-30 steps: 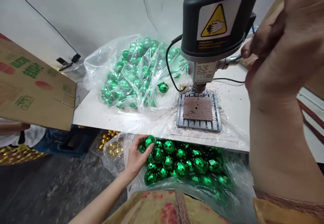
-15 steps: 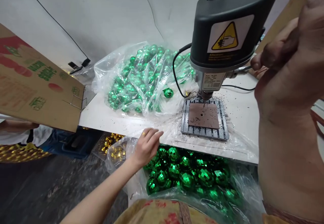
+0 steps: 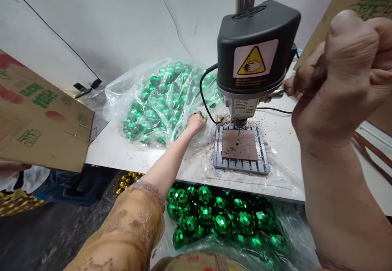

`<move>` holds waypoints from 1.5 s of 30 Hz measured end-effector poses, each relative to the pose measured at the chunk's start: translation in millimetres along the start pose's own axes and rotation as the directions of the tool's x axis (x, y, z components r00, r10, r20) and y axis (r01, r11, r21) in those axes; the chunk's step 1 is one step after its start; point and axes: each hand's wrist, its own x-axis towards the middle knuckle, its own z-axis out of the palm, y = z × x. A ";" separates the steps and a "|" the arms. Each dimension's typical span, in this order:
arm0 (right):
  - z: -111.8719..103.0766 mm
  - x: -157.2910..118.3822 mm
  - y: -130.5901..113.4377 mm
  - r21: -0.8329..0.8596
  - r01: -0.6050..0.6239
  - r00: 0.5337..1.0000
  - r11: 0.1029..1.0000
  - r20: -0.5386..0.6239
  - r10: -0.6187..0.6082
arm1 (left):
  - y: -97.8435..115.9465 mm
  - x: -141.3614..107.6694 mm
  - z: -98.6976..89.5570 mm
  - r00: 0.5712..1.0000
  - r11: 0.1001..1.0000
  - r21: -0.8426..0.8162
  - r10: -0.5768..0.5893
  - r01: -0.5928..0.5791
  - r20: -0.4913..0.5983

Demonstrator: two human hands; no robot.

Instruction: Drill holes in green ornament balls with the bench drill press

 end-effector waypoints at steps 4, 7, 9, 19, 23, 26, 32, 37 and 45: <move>1.3 -0.2 -0.2 0.015 0.037 0.999 0.999 -0.008 -0.037 | -7.7 -31.8 -11.6 1.000 0.983 -0.181 0.028 -0.028 -0.002; 2.6 -0.6 0.8 0.030 0.032 0.999 0.999 -0.017 -0.031 | -4.7 -74.2 -17.4 1.000 0.751 -0.661 0.006 -0.010 -0.007; 3.3 -0.8 1.3 0.061 0.048 0.999 0.997 -0.023 -0.046 | 3.1 -103.5 -14.3 0.997 0.470 -0.880 -0.002 0.069 0.077; 1.7 1.3 2.5 0.092 0.043 0.999 0.995 -0.012 -0.042 | 26.8 -123.9 38.6 0.982 0.358 -0.934 0.168 0.025 0.091; 0.8 0.5 2.7 0.083 0.017 1.000 0.996 -0.012 -0.016 | 24.6 -114.1 51.7 0.971 0.362 -0.932 0.214 0.023 0.107; 1.1 -0.7 1.9 0.066 0.004 1.000 0.998 -0.008 -0.003 | 23.8 -111.7 58.6 0.964 0.401 -0.916 0.243 0.002 0.109; 0.9 -1.9 0.0 0.026 -0.015 1.000 1.000 0.012 0.015 | 24.3 -106.5 63.0 0.943 0.494 -0.863 0.324 -0.105 0.071; 1.0 -2.4 0.0 0.027 0.000 1.000 1.000 0.015 -0.001 | 23.4 -105.8 61.7 0.911 0.514 -0.847 0.400 -0.134 0.098; 2.1 -2.9 -3.0 0.029 0.020 1.000 0.999 0.010 -0.021 | 25.7 -111.5 57.5 0.911 0.546 -0.825 0.399 -0.145 0.104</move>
